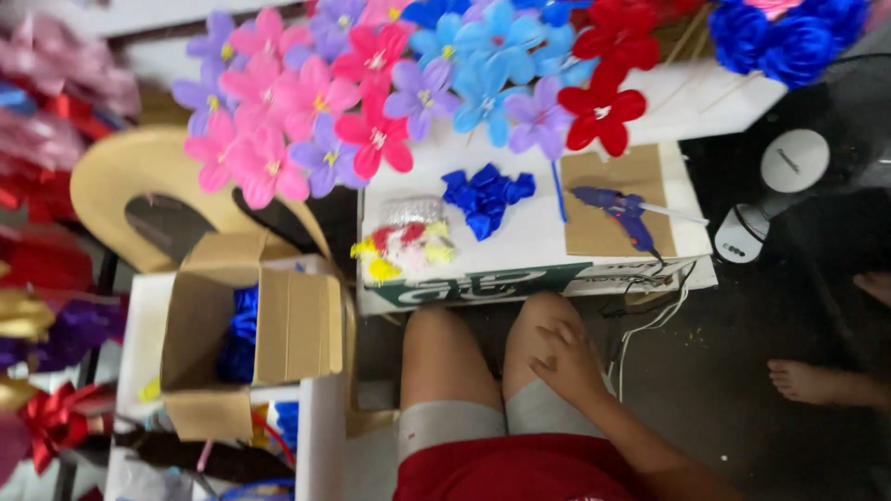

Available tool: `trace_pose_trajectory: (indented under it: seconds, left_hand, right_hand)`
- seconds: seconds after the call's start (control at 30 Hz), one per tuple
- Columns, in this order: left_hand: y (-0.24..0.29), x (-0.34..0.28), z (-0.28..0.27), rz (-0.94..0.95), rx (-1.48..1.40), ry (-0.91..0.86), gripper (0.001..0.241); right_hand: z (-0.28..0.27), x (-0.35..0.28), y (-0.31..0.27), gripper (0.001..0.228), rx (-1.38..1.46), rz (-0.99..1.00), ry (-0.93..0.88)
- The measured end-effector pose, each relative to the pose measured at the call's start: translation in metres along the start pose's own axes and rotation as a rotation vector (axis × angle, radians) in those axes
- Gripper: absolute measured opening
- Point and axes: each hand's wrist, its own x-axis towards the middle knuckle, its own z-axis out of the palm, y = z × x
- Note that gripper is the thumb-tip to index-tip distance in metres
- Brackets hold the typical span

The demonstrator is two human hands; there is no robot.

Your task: The person sits on the floor and assembles artificial flowers by attaching blue fabric petals to wooden sticks using a hot glue gun. They pick up petals from a box, apply glue to the stick, and press the petals onto it to form a flower shape.

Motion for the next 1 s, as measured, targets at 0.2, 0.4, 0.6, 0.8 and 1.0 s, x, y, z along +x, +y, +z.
trace_pose_trajectory:
  seconds: [0.2, 0.4, 0.6, 0.8, 1.0]
  left_hand:
    - [0.059, -0.093, 0.217, -0.142, -0.429, -0.295, 0.029]
    - [0.077, -0.166, 0.282, -0.076, -0.821, -0.974, 0.017]
    - [0.094, -0.166, 0.275, -0.046, -0.666, -0.717, 0.02]
    - [0.135, -0.129, 0.291, -0.002, -0.271, -0.499, 0.017]
    - [0.234, -0.1, 0.35, 0.205, 0.153, -0.555, 0.035]
  right_hand:
    - [-0.101, 0.04, -0.093, 0.041, 0.32, -0.392, 0.467]
    - [-0.104, 0.129, -0.117, 0.05, 0.351, -0.303, 0.401]
    - [-0.087, 0.173, -0.145, 0.056, 0.205, -0.218, 0.43]
    - [-0.077, 0.183, -0.145, 0.015, 0.227, -0.264, 0.498]
    - [-0.113, 0.15, -0.141, 0.016, 0.526, -0.156, 0.356]
